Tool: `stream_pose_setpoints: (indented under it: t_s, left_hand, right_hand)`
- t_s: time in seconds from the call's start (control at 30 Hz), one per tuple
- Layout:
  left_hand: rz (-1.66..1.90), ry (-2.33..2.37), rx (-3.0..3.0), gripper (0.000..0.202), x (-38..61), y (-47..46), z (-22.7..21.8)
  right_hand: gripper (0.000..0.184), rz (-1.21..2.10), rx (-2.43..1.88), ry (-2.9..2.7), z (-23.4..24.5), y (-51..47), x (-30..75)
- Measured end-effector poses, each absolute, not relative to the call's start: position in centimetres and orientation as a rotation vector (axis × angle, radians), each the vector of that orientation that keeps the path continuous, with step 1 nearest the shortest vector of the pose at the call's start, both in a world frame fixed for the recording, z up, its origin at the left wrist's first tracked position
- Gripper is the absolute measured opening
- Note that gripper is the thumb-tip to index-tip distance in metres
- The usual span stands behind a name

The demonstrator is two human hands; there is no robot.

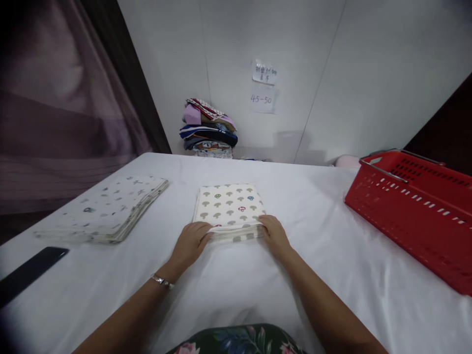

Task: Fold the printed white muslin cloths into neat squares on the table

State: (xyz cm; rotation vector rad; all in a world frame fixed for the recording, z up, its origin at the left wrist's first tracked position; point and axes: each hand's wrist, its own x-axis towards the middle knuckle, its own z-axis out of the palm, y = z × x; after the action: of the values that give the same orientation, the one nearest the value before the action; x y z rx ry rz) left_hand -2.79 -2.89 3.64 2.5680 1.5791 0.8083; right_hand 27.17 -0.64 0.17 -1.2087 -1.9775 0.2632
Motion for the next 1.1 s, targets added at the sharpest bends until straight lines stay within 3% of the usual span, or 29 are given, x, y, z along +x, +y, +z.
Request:
stream_pose_setpoints:
  t_s: [0.27,0.47,0.6,0.77,0.97,1.1]
  left_hand:
    - [0.771,1.687,2.479,0.020,-2.2,-2.8,3.9]
    - [0.965,1.763,2.526,0.025,-1.9,-2.8,3.0]
    - [1.000,1.703,2.613,0.033,-1.5,-3.1,3.2]
    - [0.908,1.676,2.618,0.023,-1.2,-2.7,3.8]
    - [0.893,1.768,2.560,0.028,-1.0,-2.1,3.8]
    - [0.872,1.843,2.565,0.020,-0.8,-2.1,3.9]
  right_hand:
    - [0.021,0.325,-1.147,-1.883,0.6,-0.5,26.6]
    - [0.019,0.341,-1.187,-1.846,0.9,-0.1,26.2]
    - [0.027,0.230,-1.193,-1.922,0.7,-0.5,26.3]
    - [0.037,0.143,-1.040,-2.109,1.3,-1.0,26.1]
    - [0.024,0.031,-0.958,-2.117,2.1,-2.3,24.3]
    - [0.028,0.082,-0.783,-2.283,1.7,-3.0,23.0]
